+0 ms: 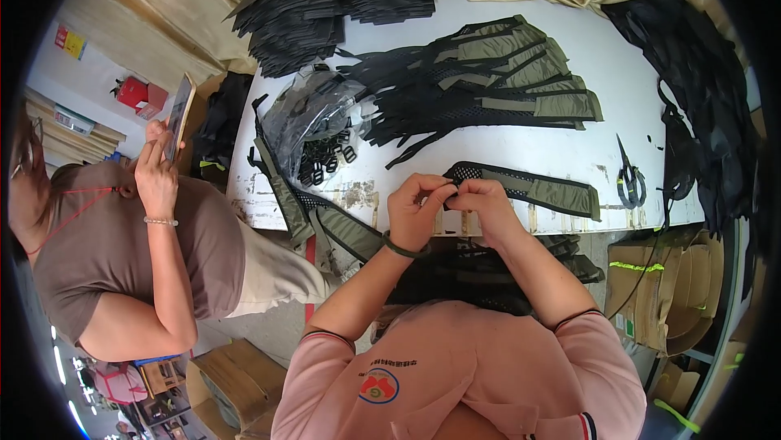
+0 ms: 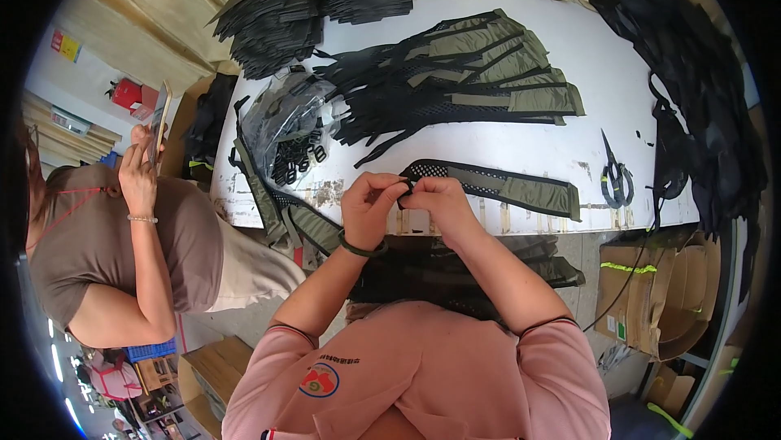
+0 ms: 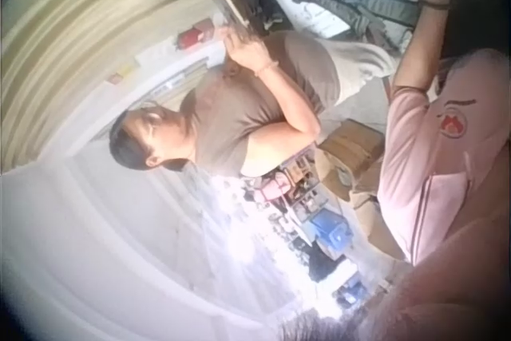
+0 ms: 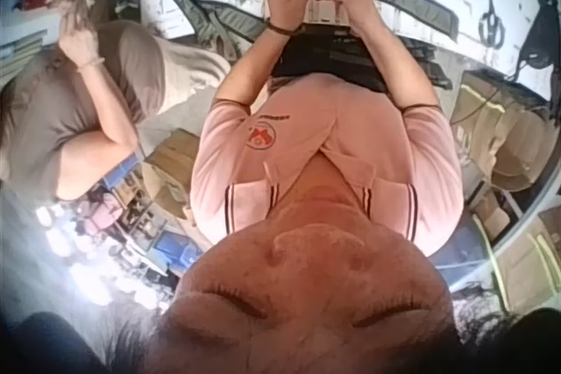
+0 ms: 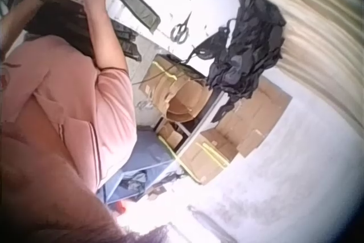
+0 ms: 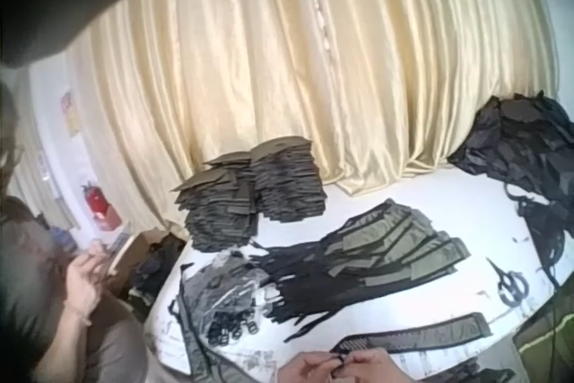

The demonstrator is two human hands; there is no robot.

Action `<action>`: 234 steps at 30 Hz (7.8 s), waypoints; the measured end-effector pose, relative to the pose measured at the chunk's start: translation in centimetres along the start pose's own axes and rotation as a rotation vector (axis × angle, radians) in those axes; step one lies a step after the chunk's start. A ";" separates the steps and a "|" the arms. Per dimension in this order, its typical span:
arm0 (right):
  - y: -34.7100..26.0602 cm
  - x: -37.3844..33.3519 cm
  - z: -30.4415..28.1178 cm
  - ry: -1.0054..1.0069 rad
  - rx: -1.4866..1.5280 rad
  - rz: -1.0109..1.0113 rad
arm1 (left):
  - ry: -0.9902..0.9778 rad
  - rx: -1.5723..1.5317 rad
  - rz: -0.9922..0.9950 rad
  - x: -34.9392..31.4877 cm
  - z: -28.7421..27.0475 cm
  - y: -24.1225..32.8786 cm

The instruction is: The person is assembling components of tactical vests, specifically inserting mesh panels and attaching plastic buckles to straps.

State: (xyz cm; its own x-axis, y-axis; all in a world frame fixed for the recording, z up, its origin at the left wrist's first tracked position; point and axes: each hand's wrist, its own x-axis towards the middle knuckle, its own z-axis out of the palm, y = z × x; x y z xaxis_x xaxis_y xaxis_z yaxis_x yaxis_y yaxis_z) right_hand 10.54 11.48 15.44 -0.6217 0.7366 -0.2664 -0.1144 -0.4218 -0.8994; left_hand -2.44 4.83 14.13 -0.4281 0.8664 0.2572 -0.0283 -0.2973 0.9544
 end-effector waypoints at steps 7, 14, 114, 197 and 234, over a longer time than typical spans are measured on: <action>0.6 -0.1 -1.8 -0.043 0.031 0.080 | -0.230 0.248 0.111 -0.6 -1.3 -0.1; 0.6 -0.8 -1.5 -0.111 0.036 0.027 | -0.295 0.117 0.102 -1.3 -1.7 -0.6; -5.2 -2.1 -9.0 -0.042 -1.054 -0.449 | -0.119 -1.005 -0.556 -2.0 -4.4 -6.2; 0.2 2.3 -0.6 -0.448 -0.269 -0.139 | -0.162 -0.963 -0.828 -0.5 -4.7 -1.7; 0.3 1.0 -0.5 -0.365 -0.466 -0.310 | -0.205 -0.821 -0.762 -0.1 -4.7 -1.6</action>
State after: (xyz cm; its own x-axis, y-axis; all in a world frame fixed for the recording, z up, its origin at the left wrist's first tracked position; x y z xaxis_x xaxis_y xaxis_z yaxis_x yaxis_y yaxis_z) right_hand 10.30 12.34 14.77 -0.8459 0.5258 0.0890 -0.0339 0.1136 -0.9930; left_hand -6.61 3.30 11.90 0.1075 0.9609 -0.2553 -0.8328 0.2273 0.5048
